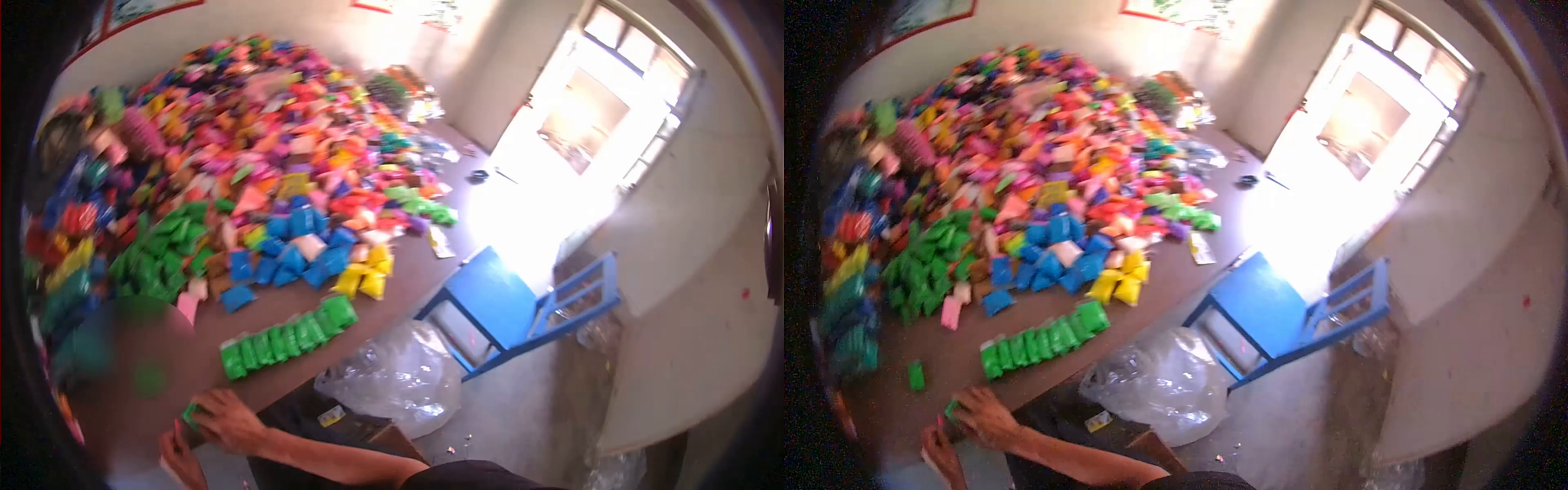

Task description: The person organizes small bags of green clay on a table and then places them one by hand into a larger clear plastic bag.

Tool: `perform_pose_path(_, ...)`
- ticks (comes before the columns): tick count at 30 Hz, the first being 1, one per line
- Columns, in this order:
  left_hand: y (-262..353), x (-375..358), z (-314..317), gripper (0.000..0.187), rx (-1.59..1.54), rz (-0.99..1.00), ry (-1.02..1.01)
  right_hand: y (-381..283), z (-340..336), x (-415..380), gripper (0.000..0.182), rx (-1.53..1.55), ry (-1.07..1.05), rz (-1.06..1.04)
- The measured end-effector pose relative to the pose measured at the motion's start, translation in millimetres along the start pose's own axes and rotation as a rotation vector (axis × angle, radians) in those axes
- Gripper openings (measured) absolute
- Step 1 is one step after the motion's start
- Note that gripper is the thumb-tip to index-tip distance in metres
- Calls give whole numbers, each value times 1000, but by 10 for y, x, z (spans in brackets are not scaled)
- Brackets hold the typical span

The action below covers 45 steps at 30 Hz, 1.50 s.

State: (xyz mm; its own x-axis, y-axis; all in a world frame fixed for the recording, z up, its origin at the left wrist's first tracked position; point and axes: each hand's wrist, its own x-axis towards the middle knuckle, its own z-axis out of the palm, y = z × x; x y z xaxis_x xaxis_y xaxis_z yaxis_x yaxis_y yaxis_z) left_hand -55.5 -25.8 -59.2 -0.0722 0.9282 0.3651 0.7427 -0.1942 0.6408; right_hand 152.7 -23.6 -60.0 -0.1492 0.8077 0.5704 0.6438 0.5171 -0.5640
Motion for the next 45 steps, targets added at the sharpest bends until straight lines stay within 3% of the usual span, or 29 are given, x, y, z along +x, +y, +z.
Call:
perform_pose_path(1,54,6,-42,31,86,53,54,29,31,5,39,3,-22,-9)
perform_pose_path(6,-26,-43,-122,32,33,-7,61,13,61,30,36,68,-227,48)
perform_pose_path(10,19,-29,-197,32,0,42,115,68,298,34,35,-127,-177,44)
perform_pose_path(11,-11,-45,-228,33,30,-29,69,133,325,63,36,13,-398,175)
perform_pose_path(14,131,-53,-307,33,82,-54,54,190,422,37,37,61,-387,214)
perform_pose_path(17,216,-74,-322,29,181,-82,36,247,618,-16,35,43,-232,100)
perform_pose_path(20,64,-76,-202,24,143,10,31,125,338,206,38,-41,-302,-15)
perform_pose_path(27,545,25,-1,20,184,111,19,365,580,-16,36,146,-191,29)
perform_pose_path(31,463,50,90,20,265,95,-5,147,143,16,39,174,-168,45)
perform_pose_path(36,428,71,68,21,251,190,-21,263,380,-21,42,162,-93,-5)
perform_pose_path(45,197,240,-212,27,194,92,-5,156,317,-26,29,152,-88,23)
